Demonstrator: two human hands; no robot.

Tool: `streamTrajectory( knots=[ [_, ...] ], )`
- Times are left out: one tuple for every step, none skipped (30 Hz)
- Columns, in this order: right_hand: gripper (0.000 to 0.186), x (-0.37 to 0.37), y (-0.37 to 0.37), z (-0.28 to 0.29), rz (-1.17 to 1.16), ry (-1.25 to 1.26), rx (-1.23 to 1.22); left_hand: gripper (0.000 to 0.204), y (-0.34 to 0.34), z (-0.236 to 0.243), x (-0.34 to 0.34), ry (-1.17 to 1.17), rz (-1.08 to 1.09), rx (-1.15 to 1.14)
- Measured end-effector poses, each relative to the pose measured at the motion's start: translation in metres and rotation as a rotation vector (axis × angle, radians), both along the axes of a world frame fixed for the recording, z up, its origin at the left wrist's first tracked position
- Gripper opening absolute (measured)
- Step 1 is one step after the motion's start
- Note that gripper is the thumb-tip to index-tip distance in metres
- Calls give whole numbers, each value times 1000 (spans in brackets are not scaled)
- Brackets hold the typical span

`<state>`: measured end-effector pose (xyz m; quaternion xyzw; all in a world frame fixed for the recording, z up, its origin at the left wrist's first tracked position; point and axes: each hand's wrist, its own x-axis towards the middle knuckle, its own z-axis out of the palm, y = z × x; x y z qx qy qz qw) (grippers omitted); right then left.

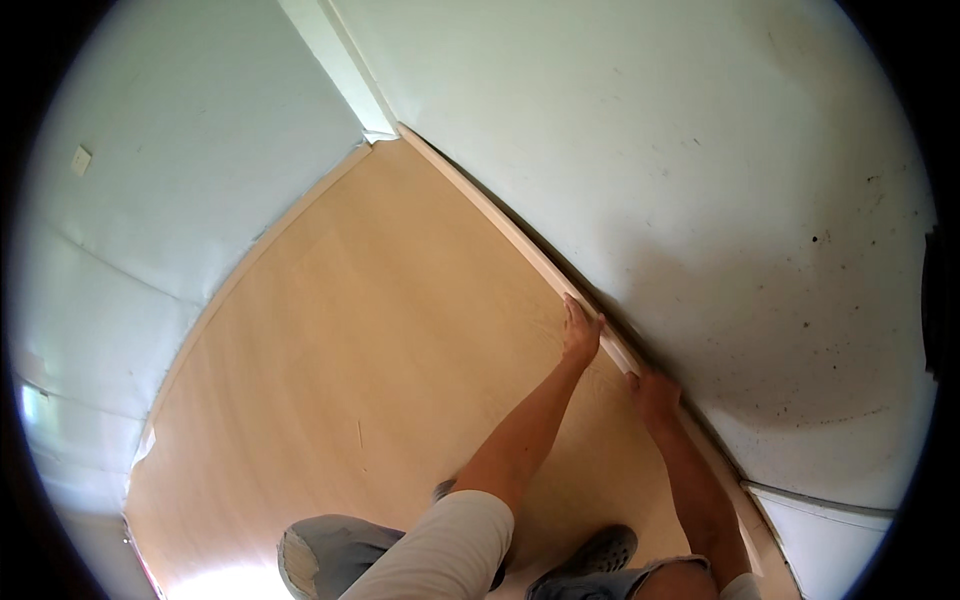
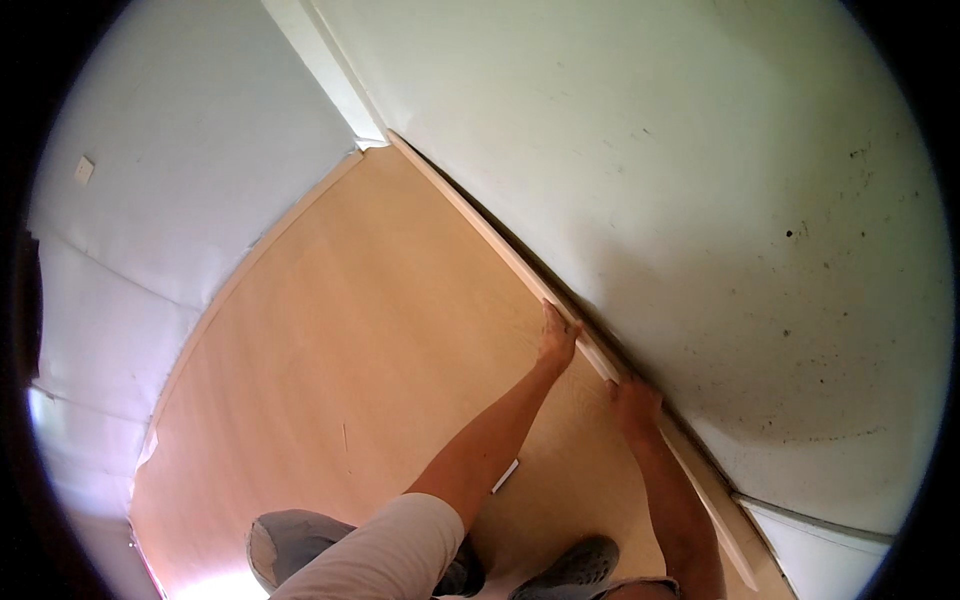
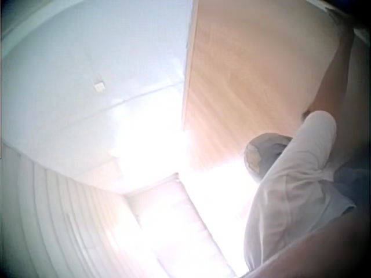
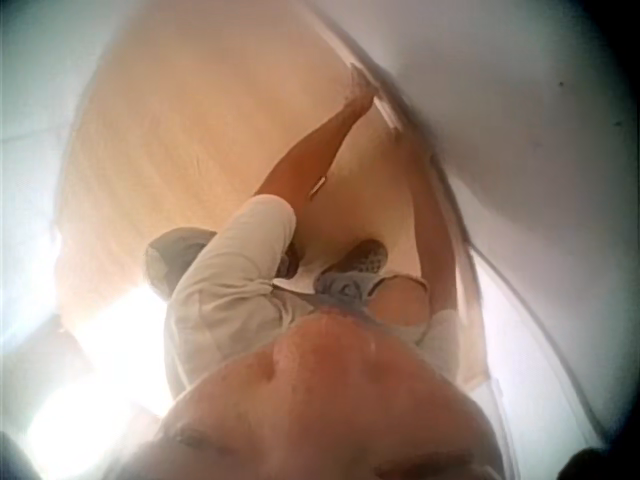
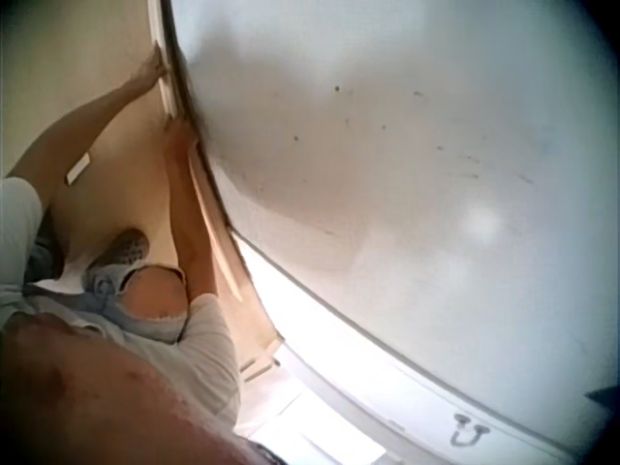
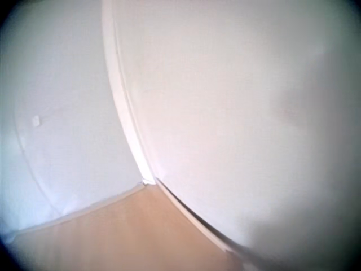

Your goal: The person measures and cuts wooden baseboard pieces using a miter saw, then carries them to a room to fit them along the wall-floor junction. They repeatedly adjust the pieces to ensure a snug fit in the corners and along the walls.

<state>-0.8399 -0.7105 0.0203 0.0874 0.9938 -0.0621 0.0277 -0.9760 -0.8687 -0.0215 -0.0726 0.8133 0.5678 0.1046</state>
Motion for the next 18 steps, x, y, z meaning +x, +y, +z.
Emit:
streamTrajectory(
  knots=[
    [42, -1, -1, 0, 9, 42, -10, 99, -5, -15, -9, 55, 25, 56],
    [41, 4, 2, -2, -3, 81, -15, 97, -1, -25, -13, 105, 29, 119],
    [39, 24, 17, -10, -29, 32, -29, 91, 10, -28, -13, 40, -26, 86],
    [38, 56, 37, -17, -80, -43, -21, 85, 20, -38, -3, -51, -105, 77],
    [33, 89, 60, -27, -137, -18, 1, 76, 36, -46, 8, -80, -140, 137],
    [31, 97, 37, 18, -237, -258, -10, 68, 16, -63, 18, -118, -96, 202],
    [30, 130, 47, 11, -305, -313, -131, 59, 14, -70, 29, -183, -79, 314],
    [30, 134, 48, 14, -283, -281, -127, 51, -7, -72, 20, -230, -30, 405],
    [31, 134, 51, 16, -248, -229, -122, 42, -24, -69, 2, -277, 11, 524],
    [19, 132, 59, 17, -232, 31, -73, 34, -32, -63, -17, -302, 65, 652],
    [16, 140, 65, 16, -269, 143, -77, 26, -43, -55, -33, -266, 86, 696],
    [14, 156, 63, 11, -314, 241, -89, 23, -37, -39, -21, -195, 3, 561],
    [13, 163, 68, 9, -317, 319, -75, 22, -33, -22, -15, -106, -65, 419],
    [13, 158, 75, 15, -302, 412, -62, 30, -34, -1, -20, -130, -65, 363],
    [13, 156, 78, 17, -281, 499, -33, 39, -33, 9, -23, -160, -61, 322],
    [13, 154, 76, 19, -317, 459, -64, 48, -32, 14, -23, -190, -52, 282],
    [13, 152, 74, 21, -350, 419, -95, 43, -34, 9, -27, -195, -44, 276],
    [13, 147, 74, 24, -378, 389, -130, 39, -43, 2, -40, -189, -34, 270]
  ],
)
